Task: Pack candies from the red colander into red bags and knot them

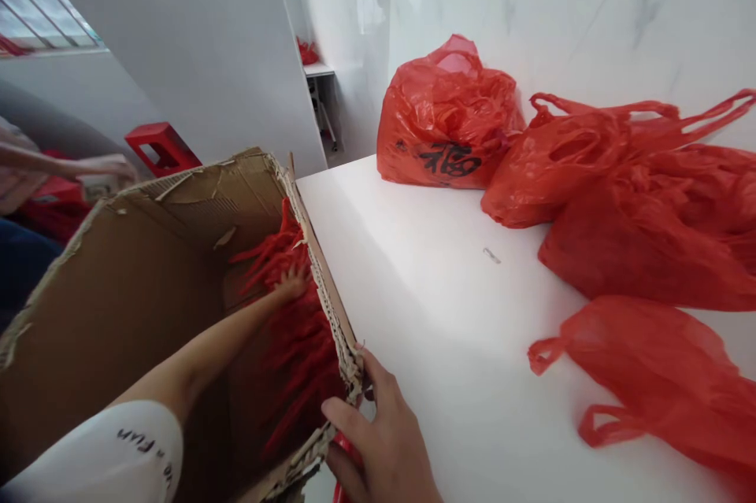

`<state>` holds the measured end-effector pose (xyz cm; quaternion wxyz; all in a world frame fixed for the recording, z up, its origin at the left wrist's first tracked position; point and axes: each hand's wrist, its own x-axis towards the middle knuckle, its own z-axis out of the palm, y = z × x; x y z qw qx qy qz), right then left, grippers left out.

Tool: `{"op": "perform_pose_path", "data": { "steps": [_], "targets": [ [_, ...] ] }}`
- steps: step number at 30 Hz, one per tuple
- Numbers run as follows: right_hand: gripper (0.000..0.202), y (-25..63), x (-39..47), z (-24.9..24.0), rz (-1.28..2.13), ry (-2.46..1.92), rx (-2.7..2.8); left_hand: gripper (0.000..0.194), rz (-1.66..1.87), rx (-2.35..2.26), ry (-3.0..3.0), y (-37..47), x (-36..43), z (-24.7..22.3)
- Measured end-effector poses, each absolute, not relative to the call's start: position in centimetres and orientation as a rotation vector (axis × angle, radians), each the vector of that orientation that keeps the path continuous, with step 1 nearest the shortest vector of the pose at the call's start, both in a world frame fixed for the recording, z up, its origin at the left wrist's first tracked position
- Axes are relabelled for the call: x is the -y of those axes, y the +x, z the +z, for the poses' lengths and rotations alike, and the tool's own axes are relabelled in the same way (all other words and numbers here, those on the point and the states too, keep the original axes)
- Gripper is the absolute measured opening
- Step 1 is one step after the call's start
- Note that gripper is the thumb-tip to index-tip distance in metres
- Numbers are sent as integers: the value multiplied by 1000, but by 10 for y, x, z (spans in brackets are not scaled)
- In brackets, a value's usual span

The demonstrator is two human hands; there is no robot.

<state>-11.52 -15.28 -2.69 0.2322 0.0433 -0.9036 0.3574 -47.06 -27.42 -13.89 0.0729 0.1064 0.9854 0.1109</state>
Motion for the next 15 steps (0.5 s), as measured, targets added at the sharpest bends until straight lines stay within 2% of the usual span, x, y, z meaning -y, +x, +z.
{"op": "perform_pose_path", "data": {
  "steps": [5,9,15],
  "targets": [
    [51,-114,152,-38,1055,48,2471,43,314,-3132,224,-496,272,-139],
    [66,-113,149,-45,1126,-191,2549,49,328,-3187,112,-554,289,-125],
    [73,-114,157,-51,1382,-542,2468,43,336,-2994,233,-554,300,-165]
  ]
}}
